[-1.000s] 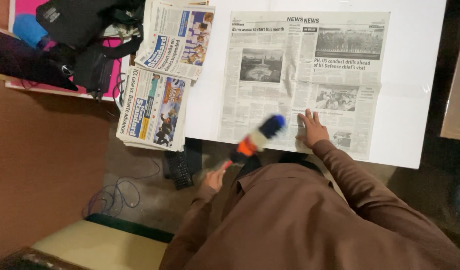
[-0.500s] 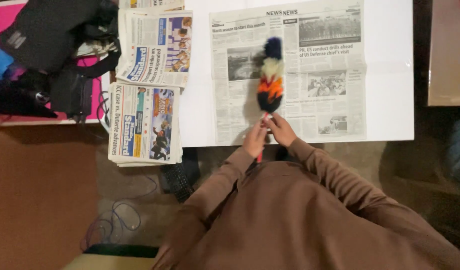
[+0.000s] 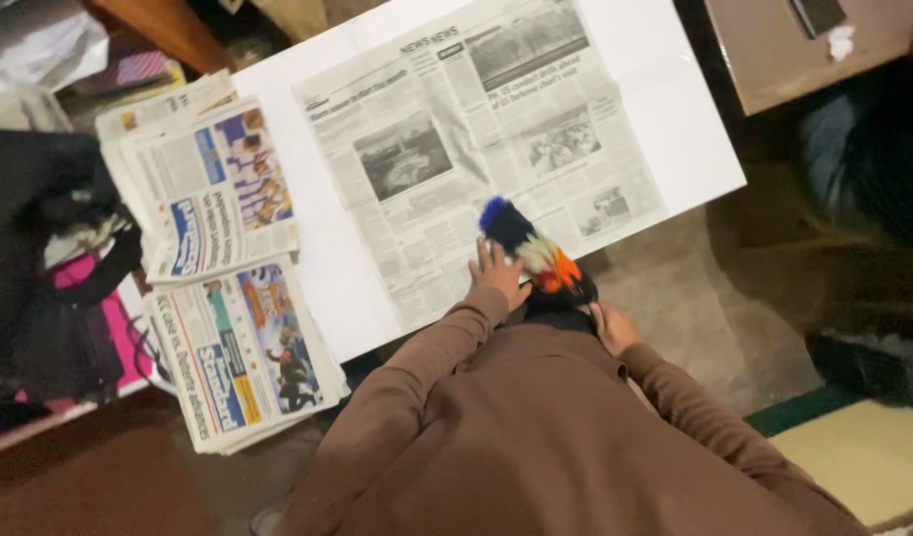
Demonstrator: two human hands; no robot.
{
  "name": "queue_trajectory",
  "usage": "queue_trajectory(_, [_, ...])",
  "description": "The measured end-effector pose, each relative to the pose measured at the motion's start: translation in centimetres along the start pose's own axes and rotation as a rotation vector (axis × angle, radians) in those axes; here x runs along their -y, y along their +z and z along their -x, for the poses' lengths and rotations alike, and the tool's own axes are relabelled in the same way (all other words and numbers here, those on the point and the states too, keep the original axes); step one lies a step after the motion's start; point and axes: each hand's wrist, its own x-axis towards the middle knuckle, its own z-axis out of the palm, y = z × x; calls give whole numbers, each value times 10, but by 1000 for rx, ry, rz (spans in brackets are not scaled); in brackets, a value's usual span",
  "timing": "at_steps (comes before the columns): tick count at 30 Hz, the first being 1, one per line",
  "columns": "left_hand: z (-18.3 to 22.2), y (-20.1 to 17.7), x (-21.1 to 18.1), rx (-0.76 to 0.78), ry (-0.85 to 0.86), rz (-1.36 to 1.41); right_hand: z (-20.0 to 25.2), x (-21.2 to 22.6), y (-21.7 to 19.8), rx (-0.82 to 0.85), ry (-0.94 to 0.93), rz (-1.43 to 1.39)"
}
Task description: Dusting a stack of newspapers with a colorful hand duster on a desk.
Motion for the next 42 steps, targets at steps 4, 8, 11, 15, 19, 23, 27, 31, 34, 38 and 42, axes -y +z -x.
queue_trajectory(4, [-11, -1, -5, 39, -6, -59, 7, -37, 8, -14, 113, 74])
queue_trajectory(8, [-24, 16, 4, -9, 0, -89, -21, -38, 5, -207, 508, -80])
queue_trajectory(11, [-22, 10, 6, 13, -3, -104, -46, -39, 1, -228, 237, -68])
queue_trajectory(15, [-17, -9, -1, 64, -23, -42, -77, -8, -21, 110, 137, 171])
queue_trajectory(19, [-30, 1, 3, 60, -48, -6, -125, -21, -27, -158, 251, 73])
queue_trajectory(23, [-24, -25, -14, 106, -111, 38, -158, 20, -58, -56, 165, 140])
queue_trajectory(27, [-38, -25, -18, 115, -161, 108, -201, 9, -70, 79, 67, 244])
queue_trajectory(31, [-51, -26, -29, 106, -232, 94, -242, 10, -78, -98, 123, 104])
queue_trajectory(34, [-52, -31, -35, 118, -263, 111, -250, 32, -92, -136, 90, 35])
queue_trajectory(38, [-69, -31, -32, 147, -292, 127, -278, 42, -116, 103, 3, 147])
queue_trajectory(42, [-69, -33, -37, 191, -317, 139, -322, 37, -117, -60, 145, 97])
